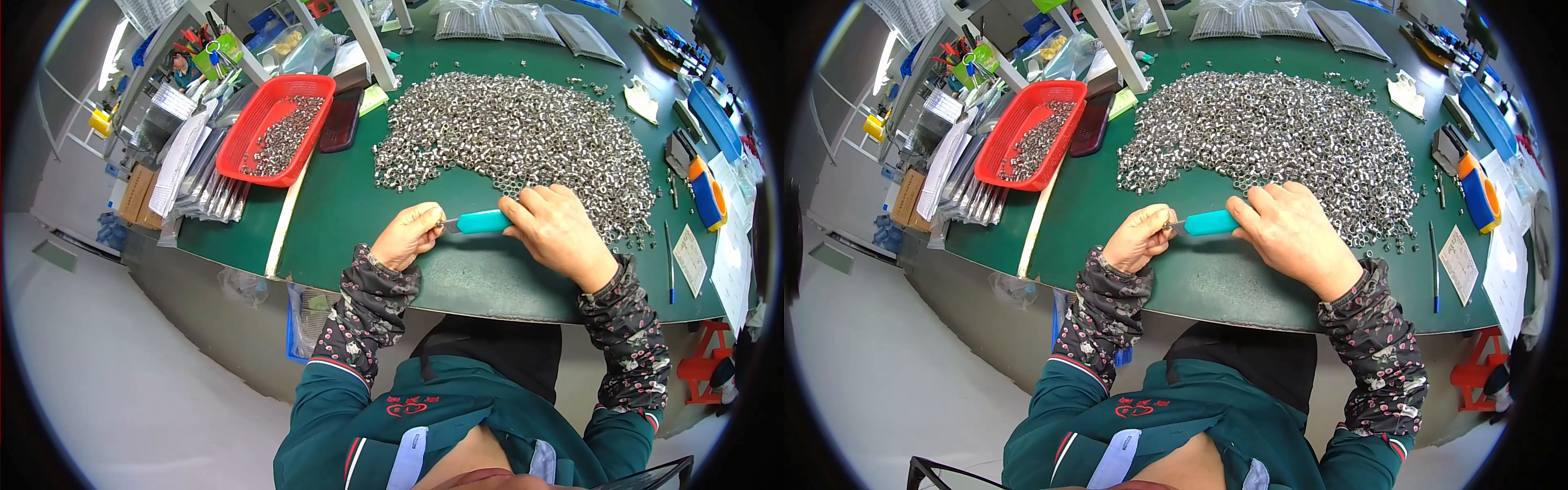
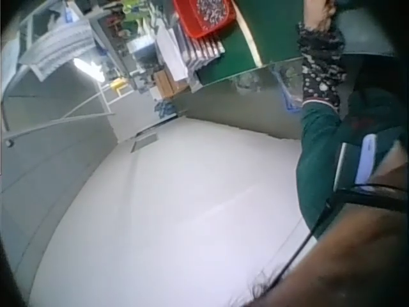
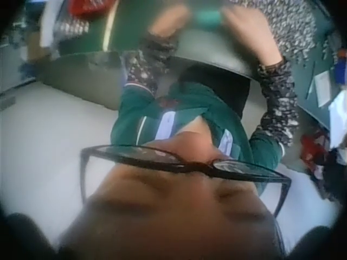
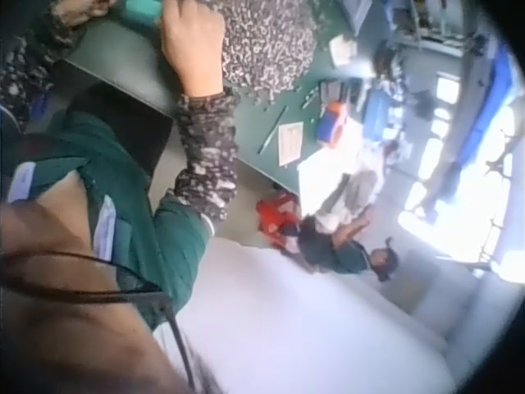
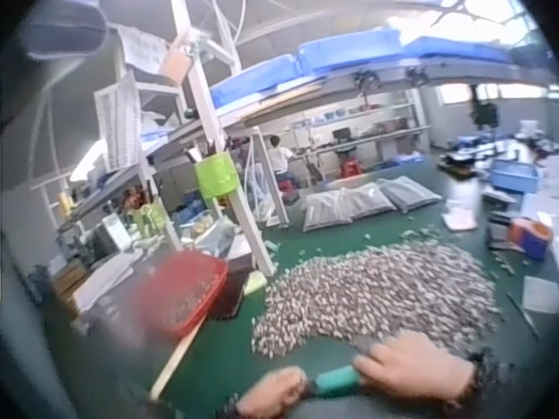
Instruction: Inspecting and sorting small metal components on a workbench using a utility knife.
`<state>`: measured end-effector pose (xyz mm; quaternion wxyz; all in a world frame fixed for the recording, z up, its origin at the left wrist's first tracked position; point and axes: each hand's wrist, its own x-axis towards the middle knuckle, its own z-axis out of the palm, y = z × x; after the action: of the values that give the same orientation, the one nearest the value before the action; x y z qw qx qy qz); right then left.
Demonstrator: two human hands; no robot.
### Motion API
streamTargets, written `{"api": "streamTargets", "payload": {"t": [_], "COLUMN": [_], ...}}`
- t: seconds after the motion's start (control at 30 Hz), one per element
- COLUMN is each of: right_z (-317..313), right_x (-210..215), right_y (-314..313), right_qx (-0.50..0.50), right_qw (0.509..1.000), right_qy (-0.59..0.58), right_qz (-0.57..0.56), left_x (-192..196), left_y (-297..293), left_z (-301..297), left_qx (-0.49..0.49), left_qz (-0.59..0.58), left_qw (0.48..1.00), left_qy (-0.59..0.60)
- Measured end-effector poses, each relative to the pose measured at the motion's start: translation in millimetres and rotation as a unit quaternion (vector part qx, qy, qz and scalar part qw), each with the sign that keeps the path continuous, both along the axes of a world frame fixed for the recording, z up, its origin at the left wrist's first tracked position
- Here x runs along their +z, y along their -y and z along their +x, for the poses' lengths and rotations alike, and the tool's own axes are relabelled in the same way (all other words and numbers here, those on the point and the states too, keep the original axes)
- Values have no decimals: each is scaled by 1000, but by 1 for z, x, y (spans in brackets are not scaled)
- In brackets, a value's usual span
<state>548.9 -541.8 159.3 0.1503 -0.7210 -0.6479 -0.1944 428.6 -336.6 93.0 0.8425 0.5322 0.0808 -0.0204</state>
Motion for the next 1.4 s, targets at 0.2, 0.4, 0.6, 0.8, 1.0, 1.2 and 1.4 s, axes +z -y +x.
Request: {"api": "streamTargets", "payload": {"t": [0.2, 0.4, 0.6, 0.8, 1.0, 1.2, 1.4], "right_z": [4, 6, 6, 2, -2, -4, -3], "right_x": [13, 20, 30, 37, 38, 34, 6], "right_y": [-5, -7, -11, -14, -18, -13, 5], "right_qx": [12, 9, 30, 37, 42, 19, -58], "right_qw": [998, 995, 989, 985, 977, 980, 997], "right_qy": [58, 97, 147, 168, 204, 192, 10], "right_qz": [-10, -26, -4, 2, 46, 43, 51], "left_x": [1, 4, 2, 3, 4, 0, 3], "left_y": [0, 2, 1, 2, 4, 0, 8], "left_z": [0, 0, 0, -1, 0, 1, 2], "left_qx": [-16, -20, -43, -43, -42, -39, 54], "left_qz": [-10, -11, -4, 20, 42, 16, -25], "left_qw": [1000, 1000, 999, 999, 998, 999, 996], "left_qy": [-9, -14, -7, -5, -10, 7, 61]}}
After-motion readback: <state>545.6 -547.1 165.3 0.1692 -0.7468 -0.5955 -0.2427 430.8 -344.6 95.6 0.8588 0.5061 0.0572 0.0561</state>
